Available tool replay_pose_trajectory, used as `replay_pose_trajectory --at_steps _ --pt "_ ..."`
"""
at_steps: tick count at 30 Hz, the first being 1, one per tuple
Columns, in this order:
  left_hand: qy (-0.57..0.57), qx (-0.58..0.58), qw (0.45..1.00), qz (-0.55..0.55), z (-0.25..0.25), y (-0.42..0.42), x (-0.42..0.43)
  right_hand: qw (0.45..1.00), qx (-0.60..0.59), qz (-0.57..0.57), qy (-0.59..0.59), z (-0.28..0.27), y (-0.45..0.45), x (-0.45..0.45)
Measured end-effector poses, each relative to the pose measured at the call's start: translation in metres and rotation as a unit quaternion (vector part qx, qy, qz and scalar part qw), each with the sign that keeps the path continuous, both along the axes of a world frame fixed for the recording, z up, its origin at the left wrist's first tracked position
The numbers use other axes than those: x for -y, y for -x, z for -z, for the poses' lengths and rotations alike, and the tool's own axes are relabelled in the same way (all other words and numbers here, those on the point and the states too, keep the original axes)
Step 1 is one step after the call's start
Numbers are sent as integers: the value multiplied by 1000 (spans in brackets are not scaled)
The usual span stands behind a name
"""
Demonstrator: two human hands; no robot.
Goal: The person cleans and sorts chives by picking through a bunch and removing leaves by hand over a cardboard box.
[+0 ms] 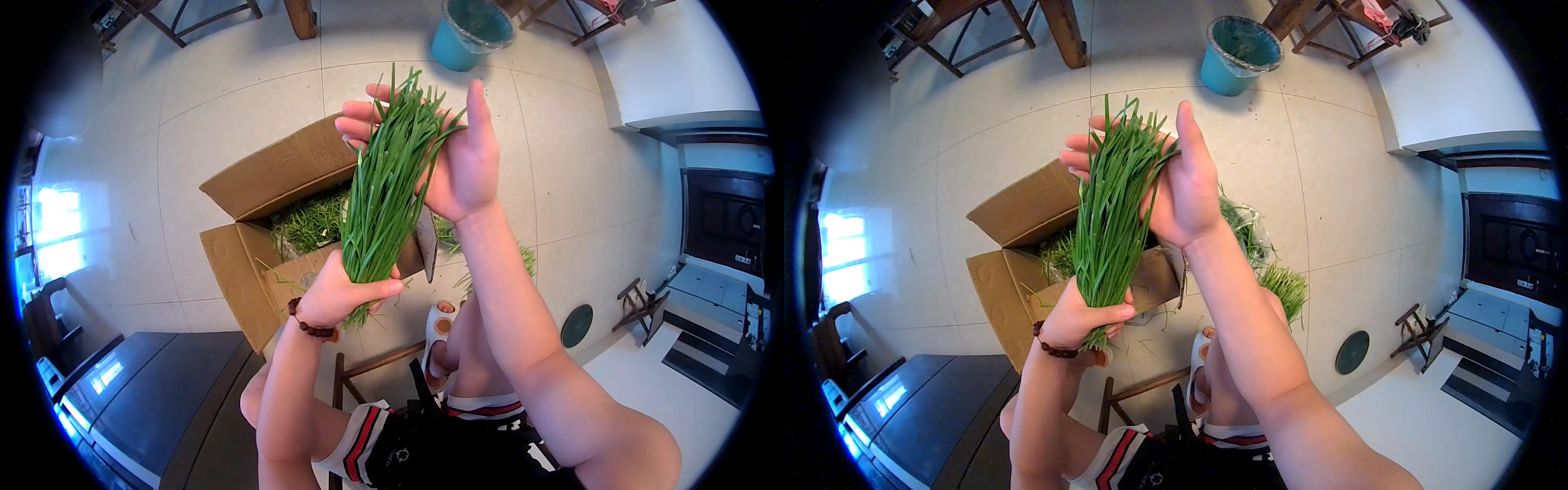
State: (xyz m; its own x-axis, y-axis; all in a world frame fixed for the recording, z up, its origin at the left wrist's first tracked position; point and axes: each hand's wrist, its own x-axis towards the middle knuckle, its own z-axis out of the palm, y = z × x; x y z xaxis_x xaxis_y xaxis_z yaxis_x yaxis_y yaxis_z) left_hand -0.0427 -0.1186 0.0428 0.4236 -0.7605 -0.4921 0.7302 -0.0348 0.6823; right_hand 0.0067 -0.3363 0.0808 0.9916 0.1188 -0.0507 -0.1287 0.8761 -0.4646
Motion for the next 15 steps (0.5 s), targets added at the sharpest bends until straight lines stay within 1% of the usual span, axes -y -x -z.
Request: replay_pose_trajectory --at_steps 3,5,9,11,15 --pt "3 -6 1000 -6 -1 0 0 1000 6 5 8 -1 0 2" --pt "3 -8 1000 -6 -2 -1 0 1000 7 9 -20 -2 0 2" --pt "14 -33 999 -32 -7 -2 0 1000 6 14 -13 -2 0 4" --pt "21 -41 998 -43 -9 -2 0 999 6 12 -38 -2 1 4" --pt "28 -48 997 -46 -10 -4 -2 999 3 20 -28 -2 1 5"
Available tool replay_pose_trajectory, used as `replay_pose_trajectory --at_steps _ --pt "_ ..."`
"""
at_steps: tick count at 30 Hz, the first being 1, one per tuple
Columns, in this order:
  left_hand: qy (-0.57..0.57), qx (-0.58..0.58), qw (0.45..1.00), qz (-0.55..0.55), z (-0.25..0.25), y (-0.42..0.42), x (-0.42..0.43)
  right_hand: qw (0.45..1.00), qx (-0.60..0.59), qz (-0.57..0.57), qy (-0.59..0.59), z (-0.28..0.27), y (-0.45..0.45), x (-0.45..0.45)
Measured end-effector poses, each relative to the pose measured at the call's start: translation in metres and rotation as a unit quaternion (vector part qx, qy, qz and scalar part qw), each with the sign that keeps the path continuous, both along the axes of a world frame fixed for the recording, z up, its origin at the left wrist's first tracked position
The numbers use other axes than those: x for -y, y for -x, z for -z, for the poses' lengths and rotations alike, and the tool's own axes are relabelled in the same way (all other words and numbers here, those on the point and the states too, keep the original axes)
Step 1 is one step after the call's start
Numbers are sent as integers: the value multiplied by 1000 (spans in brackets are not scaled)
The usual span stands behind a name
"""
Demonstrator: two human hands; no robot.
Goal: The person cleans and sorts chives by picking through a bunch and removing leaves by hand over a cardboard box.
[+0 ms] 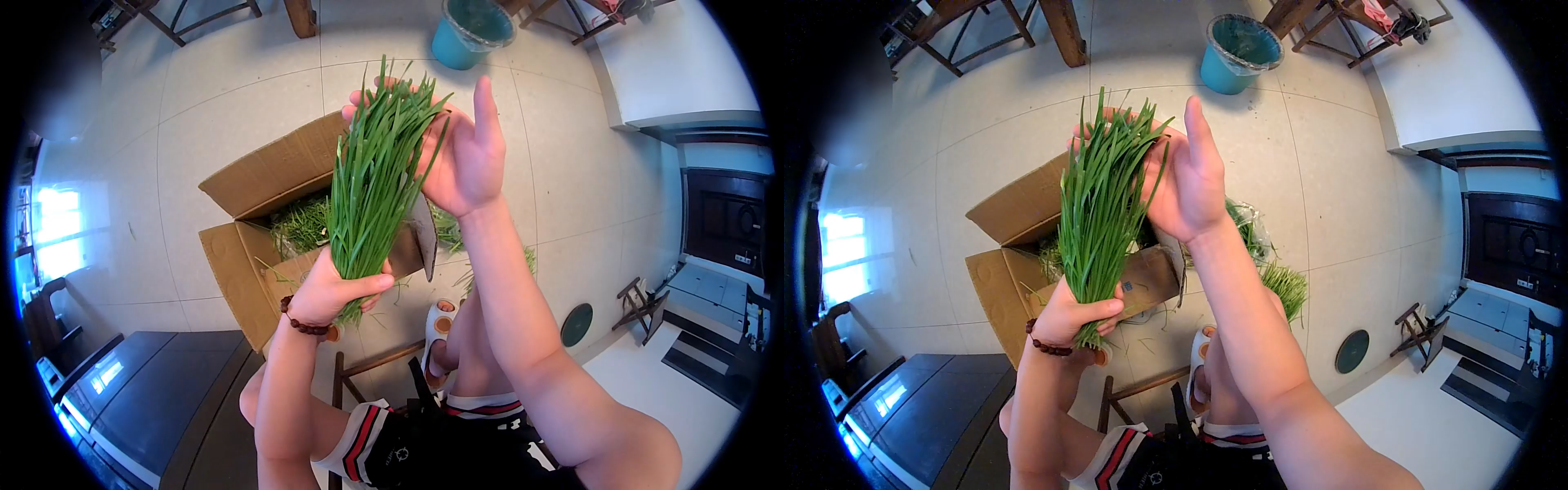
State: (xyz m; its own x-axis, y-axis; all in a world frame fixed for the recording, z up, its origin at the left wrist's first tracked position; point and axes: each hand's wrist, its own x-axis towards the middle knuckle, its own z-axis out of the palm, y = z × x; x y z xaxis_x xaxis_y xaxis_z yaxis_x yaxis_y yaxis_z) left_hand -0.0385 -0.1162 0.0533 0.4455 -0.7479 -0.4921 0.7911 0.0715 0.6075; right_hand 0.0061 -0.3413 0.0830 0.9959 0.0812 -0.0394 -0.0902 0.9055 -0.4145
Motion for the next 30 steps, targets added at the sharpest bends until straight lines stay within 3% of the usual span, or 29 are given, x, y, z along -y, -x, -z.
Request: replay_pose_trajectory --at_steps 6,8,9,11,12,15,17,19,30 --pt "8 -8 1000 -12 -4 -1 0 1000 19 -3 10 6 0 8" --pt "7 -10 1000 -26 -3 -3 -2 951 -89 38 295 15 1 17" --pt "8 -6 1000 -29 2 -4 -5 951 -88 35 294 19 1 16" --pt "6 -3 999 -35 5 -8 -10 835 -46 178 519 25 0 12" --pt "1 6 999 -41 4 -10 -12 836 -45 176 518 24 0 13" --pt "-8 8 998 -58 3 -12 -14 775 164 152 590 14 2 18" --pt "-10 10 998 -62 4 -14 -15 790 154 122 580 7 8 7" --pt "-4 6 998 -65 4 -14 -16 759 166 20 629 3 10 4" --pt "7 -1 997 -73 -1 -15 -17 780 132 -1 612 6 10 -1"
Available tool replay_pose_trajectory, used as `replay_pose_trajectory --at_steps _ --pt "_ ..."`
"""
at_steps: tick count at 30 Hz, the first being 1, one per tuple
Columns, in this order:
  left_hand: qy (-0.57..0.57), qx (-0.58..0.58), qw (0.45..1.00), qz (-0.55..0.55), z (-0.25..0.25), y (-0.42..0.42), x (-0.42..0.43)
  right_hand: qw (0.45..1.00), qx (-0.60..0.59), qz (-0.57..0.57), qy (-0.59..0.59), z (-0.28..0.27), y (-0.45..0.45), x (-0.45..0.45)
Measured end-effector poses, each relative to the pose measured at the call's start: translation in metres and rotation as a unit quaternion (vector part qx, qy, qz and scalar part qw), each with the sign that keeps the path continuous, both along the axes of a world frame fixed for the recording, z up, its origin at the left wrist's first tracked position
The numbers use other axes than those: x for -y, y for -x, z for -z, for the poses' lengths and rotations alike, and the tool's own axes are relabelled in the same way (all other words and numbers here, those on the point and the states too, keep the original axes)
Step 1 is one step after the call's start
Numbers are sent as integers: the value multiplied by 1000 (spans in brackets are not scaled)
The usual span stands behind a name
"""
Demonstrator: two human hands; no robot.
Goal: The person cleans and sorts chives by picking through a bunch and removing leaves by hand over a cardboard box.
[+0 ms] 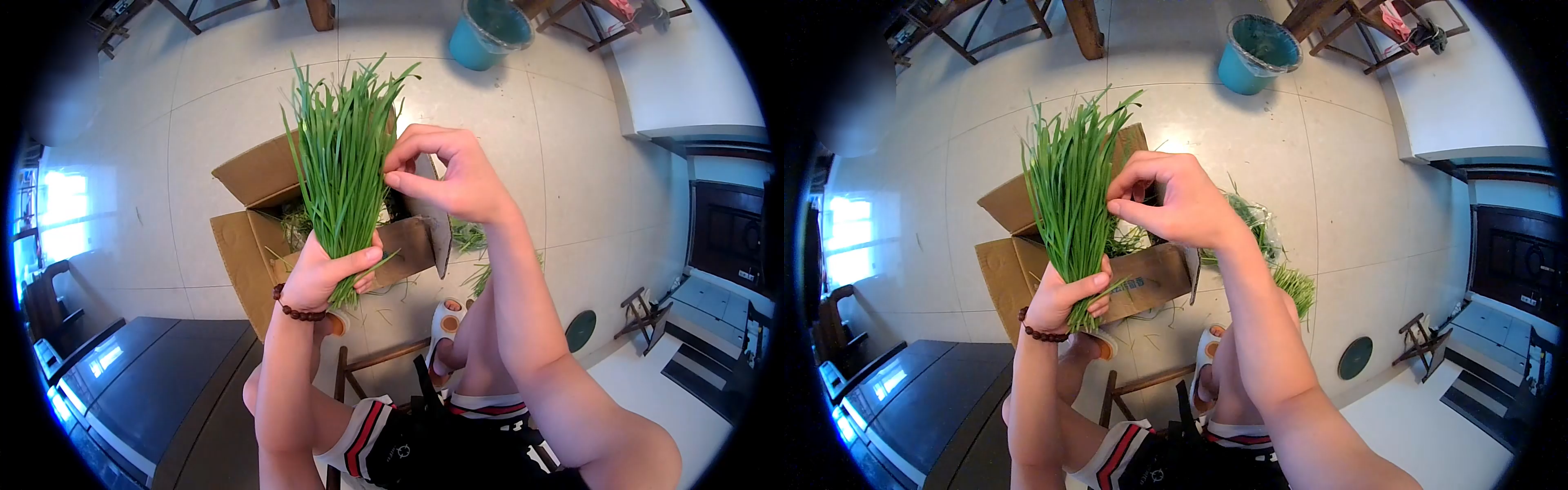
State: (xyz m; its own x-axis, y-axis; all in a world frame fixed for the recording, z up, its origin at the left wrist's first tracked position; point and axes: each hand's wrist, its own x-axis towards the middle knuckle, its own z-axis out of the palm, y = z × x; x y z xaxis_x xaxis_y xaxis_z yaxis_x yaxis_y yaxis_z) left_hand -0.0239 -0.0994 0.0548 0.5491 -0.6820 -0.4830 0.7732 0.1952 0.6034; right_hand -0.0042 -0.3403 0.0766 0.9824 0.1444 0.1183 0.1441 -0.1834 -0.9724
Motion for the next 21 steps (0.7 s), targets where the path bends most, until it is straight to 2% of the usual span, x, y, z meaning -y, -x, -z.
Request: replay_pose_trajectory --at_steps 3,9,11,21 --pt "3 8 1000 2 -1 0 0 1000 -15 -1 3 1 0 -2" --pt "-7 -3 1000 -11 -3 1 -2 998 55 27 31 6 -3 -1" --pt "-2 -3 1000 -19 -3 1 -1 990 84 112 -13 8 -6 3" --pt "-4 1 1000 2 0 0 -1 987 6 116 -115 12 -7 2"
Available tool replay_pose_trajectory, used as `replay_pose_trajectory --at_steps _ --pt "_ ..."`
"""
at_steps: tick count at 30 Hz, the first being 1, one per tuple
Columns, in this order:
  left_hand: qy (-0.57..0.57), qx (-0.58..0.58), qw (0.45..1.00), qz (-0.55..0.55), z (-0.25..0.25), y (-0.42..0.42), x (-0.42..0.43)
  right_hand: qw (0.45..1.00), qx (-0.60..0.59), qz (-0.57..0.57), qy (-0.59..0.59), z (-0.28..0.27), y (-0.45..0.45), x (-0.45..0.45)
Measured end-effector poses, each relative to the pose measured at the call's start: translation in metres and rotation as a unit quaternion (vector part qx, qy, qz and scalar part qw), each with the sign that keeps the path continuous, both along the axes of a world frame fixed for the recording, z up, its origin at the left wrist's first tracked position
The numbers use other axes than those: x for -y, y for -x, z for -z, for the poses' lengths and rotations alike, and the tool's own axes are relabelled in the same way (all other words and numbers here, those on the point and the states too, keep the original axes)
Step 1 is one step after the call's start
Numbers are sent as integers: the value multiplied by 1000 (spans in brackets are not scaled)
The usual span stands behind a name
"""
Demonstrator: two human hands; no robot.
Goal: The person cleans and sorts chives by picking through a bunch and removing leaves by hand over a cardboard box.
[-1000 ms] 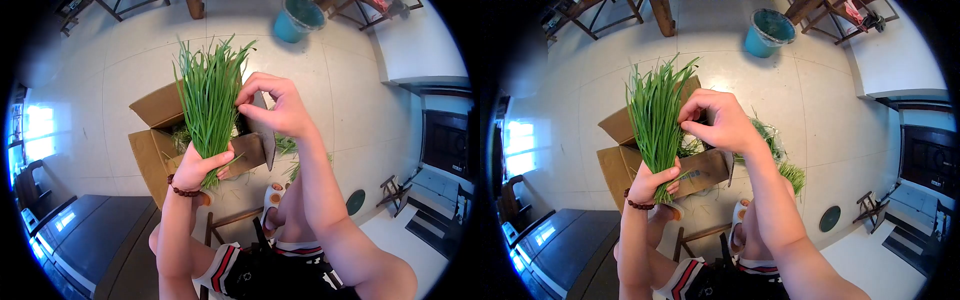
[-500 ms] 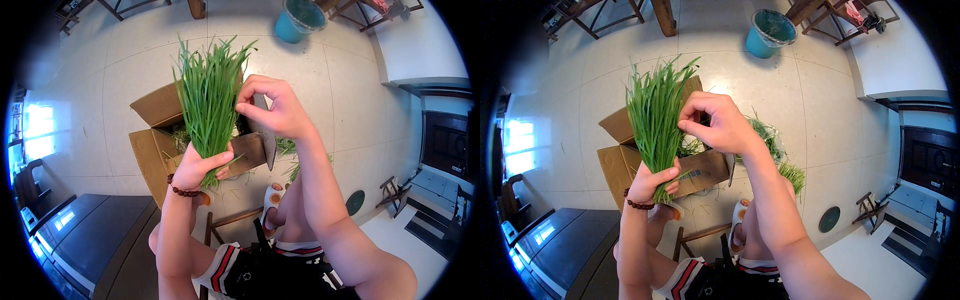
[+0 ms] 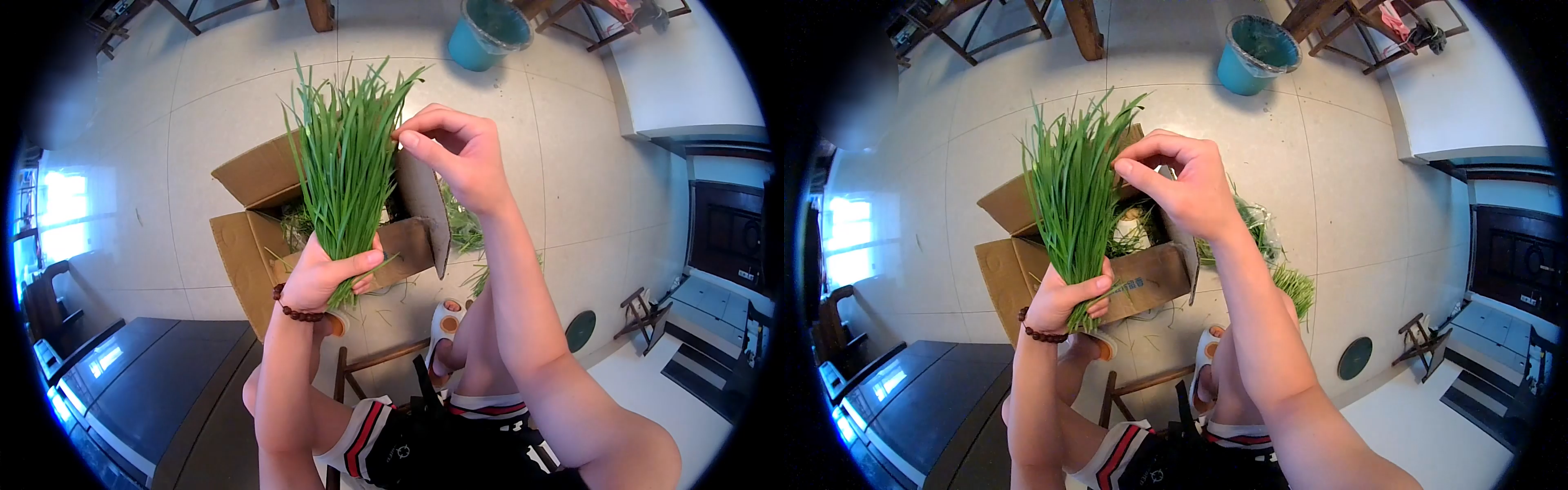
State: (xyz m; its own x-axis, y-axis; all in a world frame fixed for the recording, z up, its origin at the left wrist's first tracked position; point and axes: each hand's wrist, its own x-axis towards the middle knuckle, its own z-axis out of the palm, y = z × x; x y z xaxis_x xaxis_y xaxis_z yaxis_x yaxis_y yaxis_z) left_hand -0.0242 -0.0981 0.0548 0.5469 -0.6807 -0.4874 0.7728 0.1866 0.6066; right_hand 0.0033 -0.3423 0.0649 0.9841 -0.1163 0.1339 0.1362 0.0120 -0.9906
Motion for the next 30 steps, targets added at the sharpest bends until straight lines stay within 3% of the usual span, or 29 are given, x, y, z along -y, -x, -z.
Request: replay_pose_trajectory --at_steps 7,13,22,24,25,27,30 --pt "0 9 1000 15 2 -1 0 999 -27 -23 -2 -1 1 -1" --pt "8 7 1000 10 3 -1 0 998 23 5 50 2 2 -4" --pt "-11 30 999 0 -2 -6 1 999 -42 30 -19 4 1 -7" --pt "-24 43 999 -3 -1 -6 1 982 52 65 171 6 -2 -8" --pt "-47 56 997 1 2 -5 1 982 52 64 170 4 -2 -9" --pt "-68 71 995 3 3 -5 2 903 123 113 396 -1 -1 -12" --pt "-93 82 992 -5 1 -6 1 868 151 130 455 2 -3 -15"
